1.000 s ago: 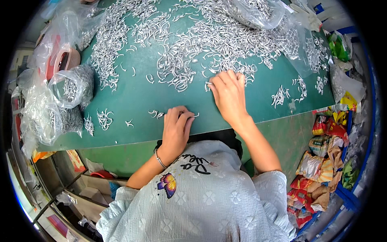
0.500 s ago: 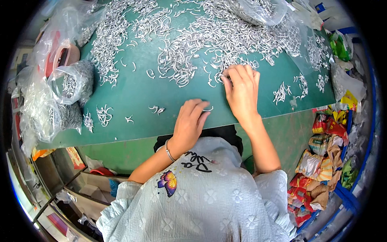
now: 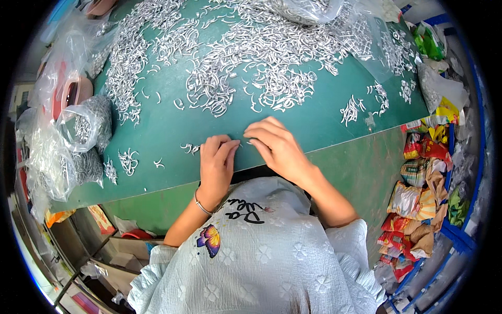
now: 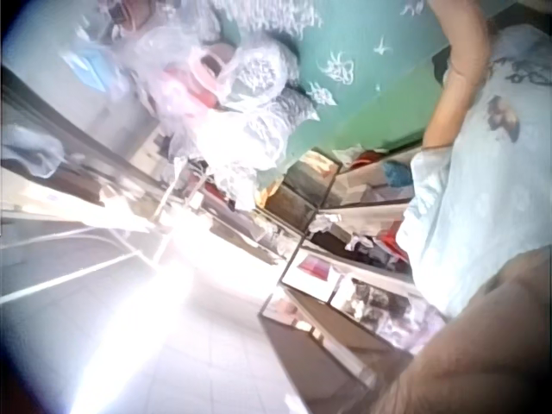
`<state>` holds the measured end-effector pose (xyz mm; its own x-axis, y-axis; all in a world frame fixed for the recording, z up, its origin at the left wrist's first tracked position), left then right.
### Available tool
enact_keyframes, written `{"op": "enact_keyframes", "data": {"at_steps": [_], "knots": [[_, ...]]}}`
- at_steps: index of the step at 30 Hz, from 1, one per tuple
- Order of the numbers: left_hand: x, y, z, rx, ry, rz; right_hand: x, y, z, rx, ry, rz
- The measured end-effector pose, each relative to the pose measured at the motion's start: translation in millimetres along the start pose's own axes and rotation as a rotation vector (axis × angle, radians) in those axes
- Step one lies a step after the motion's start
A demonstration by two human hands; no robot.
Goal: The person sorts small silver crescent-shaped pieces on a green tabletop by hand, moving them between different piles and containers.
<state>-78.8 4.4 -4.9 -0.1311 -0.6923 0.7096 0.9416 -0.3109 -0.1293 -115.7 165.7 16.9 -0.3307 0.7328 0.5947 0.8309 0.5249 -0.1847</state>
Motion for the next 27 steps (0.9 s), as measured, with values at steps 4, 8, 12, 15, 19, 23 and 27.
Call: {"op": "enact_keyframes", "data": {"at_steps": [4,8,12,15,19,23,27], "knots": [[-0.9,-2.5,-1.6,-0.005,0.038,0.068,2.9,10.4,1.4,-0.025,0.247,-0.050],[-0.6,0.8,0.4,-0.008,0.011,0.067,30.8,37.9,29.0,-0.128,0.515,0.156],[-4.9,-1.6,5.2,-0.020,0.034,0.058,71.4,47.3,44.4,-0.396,0.773,0.385],[-8.3,-9.4,9.9,-0.060,0.056,0.045,77.0,18.1,43.6,-0.324,0.666,0.442],[-11.3,-12.5,14.1,-0.050,0.050,0.023,62.1,-14.1,61.3,-0.397,0.650,0.345],[-10.3,-12.4,15.2,-0.021,0.049,0.016,66.6,-6.1,58.4,-0.354,0.678,0.320],[-10.4,-12.4,15.8,-0.026,0.042,0.009,61.2,-6.6,48.2,-0.394,0.707,0.319]]}}
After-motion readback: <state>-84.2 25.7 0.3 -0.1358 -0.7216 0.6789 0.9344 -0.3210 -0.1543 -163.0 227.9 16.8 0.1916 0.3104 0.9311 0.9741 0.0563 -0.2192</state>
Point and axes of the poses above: each hand's wrist, its own y-axis away from the middle knuckle, its own x-axis out of the back of the hand, z = x × y, the point moved 3 cm from there along -y, towards the middle knuckle, and after that the axes turned 9 degrees about -z, right-handed, at the moved point
